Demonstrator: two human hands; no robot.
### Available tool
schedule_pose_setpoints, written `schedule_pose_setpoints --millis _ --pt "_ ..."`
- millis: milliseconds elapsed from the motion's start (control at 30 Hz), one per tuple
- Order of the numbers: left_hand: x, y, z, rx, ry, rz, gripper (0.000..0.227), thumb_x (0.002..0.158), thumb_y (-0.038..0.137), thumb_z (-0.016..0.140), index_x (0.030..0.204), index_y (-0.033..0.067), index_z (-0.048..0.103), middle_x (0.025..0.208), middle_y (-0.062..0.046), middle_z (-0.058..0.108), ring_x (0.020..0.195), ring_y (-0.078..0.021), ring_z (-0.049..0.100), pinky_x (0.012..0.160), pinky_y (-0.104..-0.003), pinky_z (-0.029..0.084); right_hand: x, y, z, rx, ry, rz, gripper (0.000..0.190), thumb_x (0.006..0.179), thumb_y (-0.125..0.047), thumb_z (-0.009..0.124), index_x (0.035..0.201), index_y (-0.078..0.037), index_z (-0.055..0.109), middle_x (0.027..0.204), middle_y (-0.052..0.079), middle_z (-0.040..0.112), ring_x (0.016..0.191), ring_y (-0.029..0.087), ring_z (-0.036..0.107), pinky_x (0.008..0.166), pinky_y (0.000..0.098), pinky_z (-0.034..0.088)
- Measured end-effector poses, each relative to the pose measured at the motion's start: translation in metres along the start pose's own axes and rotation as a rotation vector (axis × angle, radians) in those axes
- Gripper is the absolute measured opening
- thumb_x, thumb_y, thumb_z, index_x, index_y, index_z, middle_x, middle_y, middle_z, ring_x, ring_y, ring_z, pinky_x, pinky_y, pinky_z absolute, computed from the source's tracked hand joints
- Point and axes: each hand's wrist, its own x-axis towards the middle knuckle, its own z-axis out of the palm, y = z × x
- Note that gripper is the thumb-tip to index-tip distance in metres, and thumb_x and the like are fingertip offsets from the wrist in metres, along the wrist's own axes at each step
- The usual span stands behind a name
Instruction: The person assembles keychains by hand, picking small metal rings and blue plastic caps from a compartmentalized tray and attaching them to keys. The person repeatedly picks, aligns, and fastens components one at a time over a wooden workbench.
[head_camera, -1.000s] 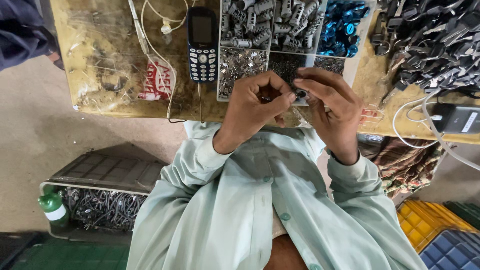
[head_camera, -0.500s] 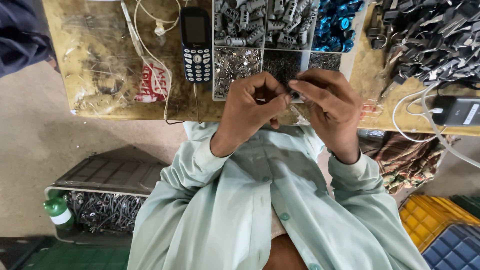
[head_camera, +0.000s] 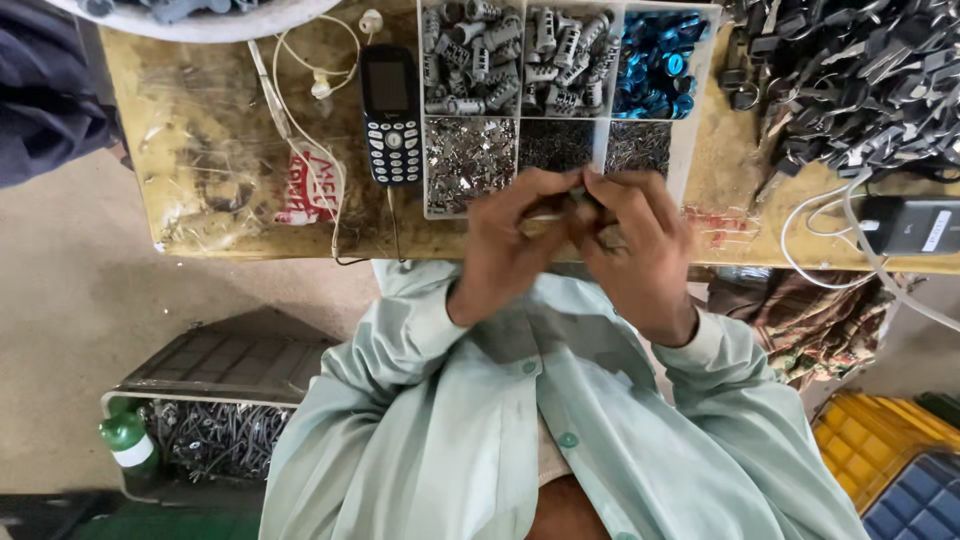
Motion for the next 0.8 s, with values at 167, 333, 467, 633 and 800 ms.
schedule_pose_setpoints --millis 167,333,467,633,800 --pt "0.010 -0.020 -0.029 -0.083 -0.123 0.102 0.021 0.098 0.001 0.075 0.118 0.0020 0.071 0.114 -0.012 0.077 0.103 -0.0196 0.078 0.091 -0.031 0.066 0.037 0.035 -0.041 0.233 -0.092 0.275 0.009 0.098 0.002 0.068 0.106 0.002 0.072 0.094 0.010 0.071 0.073 0.015 0.071 0.060 0.0233 0.057" --pt "0.011 -0.027 -0.031 -0.098 -0.204 0.119 0.020 0.097 -0.001 0.077 0.116 0.0027 0.072 0.112 -0.010 0.076 0.102 -0.0197 0.077 0.091 -0.031 0.065 0.053 0.098 -0.029 -0.495 0.172 -0.143 0.020 0.087 0.001 0.090 0.097 0.003 0.072 0.082 0.016 0.063 0.065 0.024 0.059 0.055 0.0348 0.045" --pt "0.011 -0.028 -0.032 -0.011 -0.235 0.141 0.020 0.097 -0.003 0.074 0.115 0.0053 0.072 0.111 -0.009 0.078 0.095 -0.0187 0.080 0.083 -0.029 0.065 0.058 0.104 -0.023 -0.329 0.148 -0.150 0.024 0.097 0.004 0.086 0.101 0.004 0.062 0.094 0.017 0.061 0.077 0.022 0.060 0.066 0.0339 0.047" --pt "0.003 -0.030 -0.030 0.402 -0.309 0.358 0.031 0.091 -0.002 0.071 0.120 0.0074 0.065 0.128 -0.010 0.068 0.112 -0.0270 0.071 0.090 -0.036 0.063 0.039 0.082 -0.036 0.498 -0.131 0.180 0.011 0.102 -0.001 0.060 0.106 0.000 0.050 0.093 0.005 0.067 0.074 0.009 0.069 0.062 0.0231 0.056" --pt "0.000 -0.031 -0.031 0.580 -0.338 0.478 0.026 0.091 0.003 0.071 0.113 0.0082 0.058 0.139 -0.011 0.060 0.126 -0.0306 0.064 0.096 -0.038 0.064 -0.004 0.064 -0.019 0.863 -0.330 0.465 0.011 0.103 0.002 0.066 0.112 0.003 0.060 0.090 0.008 0.066 0.077 0.010 0.064 0.066 0.0240 0.053"
